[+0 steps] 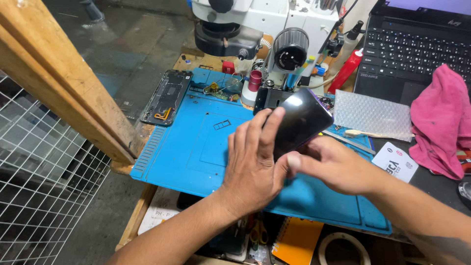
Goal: The person disassembles a mobile phone casing, removes a broken screen housing, cleans the interior frame components, and handles a new replacement screen module before preparing it for installation.
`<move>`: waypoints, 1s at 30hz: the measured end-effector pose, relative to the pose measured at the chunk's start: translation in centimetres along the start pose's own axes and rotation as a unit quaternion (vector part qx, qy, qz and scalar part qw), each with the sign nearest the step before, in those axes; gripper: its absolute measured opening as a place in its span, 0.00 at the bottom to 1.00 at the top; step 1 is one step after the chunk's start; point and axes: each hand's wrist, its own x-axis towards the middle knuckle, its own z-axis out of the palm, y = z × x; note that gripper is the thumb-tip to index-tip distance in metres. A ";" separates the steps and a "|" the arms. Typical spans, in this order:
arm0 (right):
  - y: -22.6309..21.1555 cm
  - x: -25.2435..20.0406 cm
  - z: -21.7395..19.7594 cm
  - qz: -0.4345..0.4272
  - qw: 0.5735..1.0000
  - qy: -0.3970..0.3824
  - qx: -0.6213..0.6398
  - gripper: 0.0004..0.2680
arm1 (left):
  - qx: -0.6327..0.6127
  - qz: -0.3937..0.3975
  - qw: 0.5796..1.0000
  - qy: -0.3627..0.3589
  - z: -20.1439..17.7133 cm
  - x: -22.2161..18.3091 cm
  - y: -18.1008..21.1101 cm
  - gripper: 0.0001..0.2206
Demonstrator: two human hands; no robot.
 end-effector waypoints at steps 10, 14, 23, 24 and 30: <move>1.2 2.6 3.8 -0.108 0.961 0.153 0.204 0.13 | 0.087 0.029 0.996 0.021 0.6 0.4 0.2 0.43; 1.9 1.8 2.0 -0.099 0.971 0.127 0.178 0.13 | -0.033 -0.061 0.997 -0.037 -0.5 0.7 0.5 0.45; 1.6 1.2 -1.3 -0.146 0.986 0.075 0.016 0.14 | -0.589 -0.210 0.753 -0.205 -0.9 1.9 -1.5 0.32; 1.5 1.1 -1.3 -0.158 0.985 0.074 0.000 0.14 | -0.594 -0.218 0.745 -0.212 -0.7 1.6 -1.5 0.32; 1.4 1.1 -1.4 -0.207 0.973 0.079 -0.064 0.10 | -0.602 -0.273 0.713 -0.235 0.1 0.6 -2.3 0.29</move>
